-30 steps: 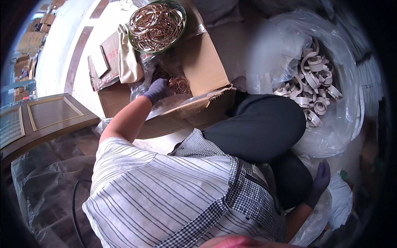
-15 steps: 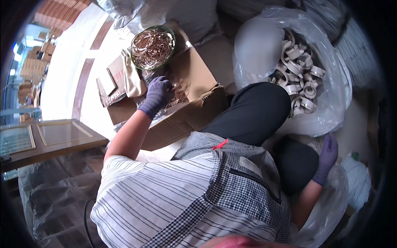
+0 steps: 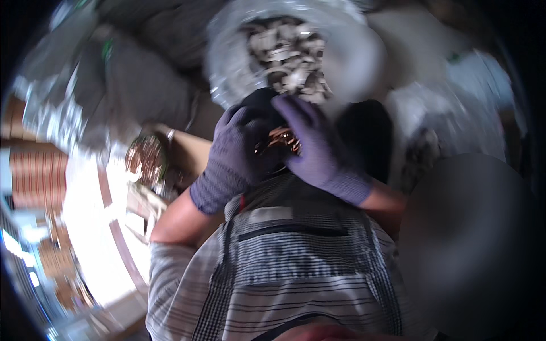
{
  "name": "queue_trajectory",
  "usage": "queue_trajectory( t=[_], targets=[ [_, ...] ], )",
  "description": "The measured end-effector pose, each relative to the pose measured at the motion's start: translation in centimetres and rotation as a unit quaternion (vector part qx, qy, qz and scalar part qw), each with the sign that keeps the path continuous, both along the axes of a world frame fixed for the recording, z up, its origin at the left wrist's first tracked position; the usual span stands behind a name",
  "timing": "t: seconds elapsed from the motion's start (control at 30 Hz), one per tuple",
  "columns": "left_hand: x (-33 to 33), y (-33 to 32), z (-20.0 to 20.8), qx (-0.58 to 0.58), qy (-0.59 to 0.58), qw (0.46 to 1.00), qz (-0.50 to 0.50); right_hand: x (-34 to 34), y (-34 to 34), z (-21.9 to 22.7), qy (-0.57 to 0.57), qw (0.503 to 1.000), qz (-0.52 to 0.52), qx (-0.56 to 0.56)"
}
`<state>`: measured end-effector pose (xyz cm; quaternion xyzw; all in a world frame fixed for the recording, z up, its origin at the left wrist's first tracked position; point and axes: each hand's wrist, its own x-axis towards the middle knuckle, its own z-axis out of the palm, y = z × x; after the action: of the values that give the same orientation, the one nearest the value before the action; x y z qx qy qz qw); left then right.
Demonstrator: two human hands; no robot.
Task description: The person sits on the floor and repeatedly picks up white plastic electrical fittings and copper wire coils. They insert the copper wire into the fittings and place the assembled units into a nearby bag.
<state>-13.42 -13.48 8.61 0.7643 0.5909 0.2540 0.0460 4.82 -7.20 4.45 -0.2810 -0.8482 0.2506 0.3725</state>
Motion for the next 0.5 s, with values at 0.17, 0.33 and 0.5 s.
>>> queue_trajectory(
  t=[0.17, 0.33, 0.5],
  targets=[
    [6.3, 2.9, -0.3, 0.033, -0.045, 0.992, -0.111, 3.8, 0.5, -4.9, 0.130, 0.986, -0.102, 0.014],
    [10.6, 4.2, 1.3, -0.036, -0.049, 0.970, -0.233, 9.4, 2.5, -6.1, 0.369, 0.920, -0.056, -0.122],
    [10.0, 5.7, -0.4, -0.022, -0.058, 0.940, -0.334, 19.9, 4.2, -9.2, 0.547, 0.681, 0.046, -0.485]
  ],
)
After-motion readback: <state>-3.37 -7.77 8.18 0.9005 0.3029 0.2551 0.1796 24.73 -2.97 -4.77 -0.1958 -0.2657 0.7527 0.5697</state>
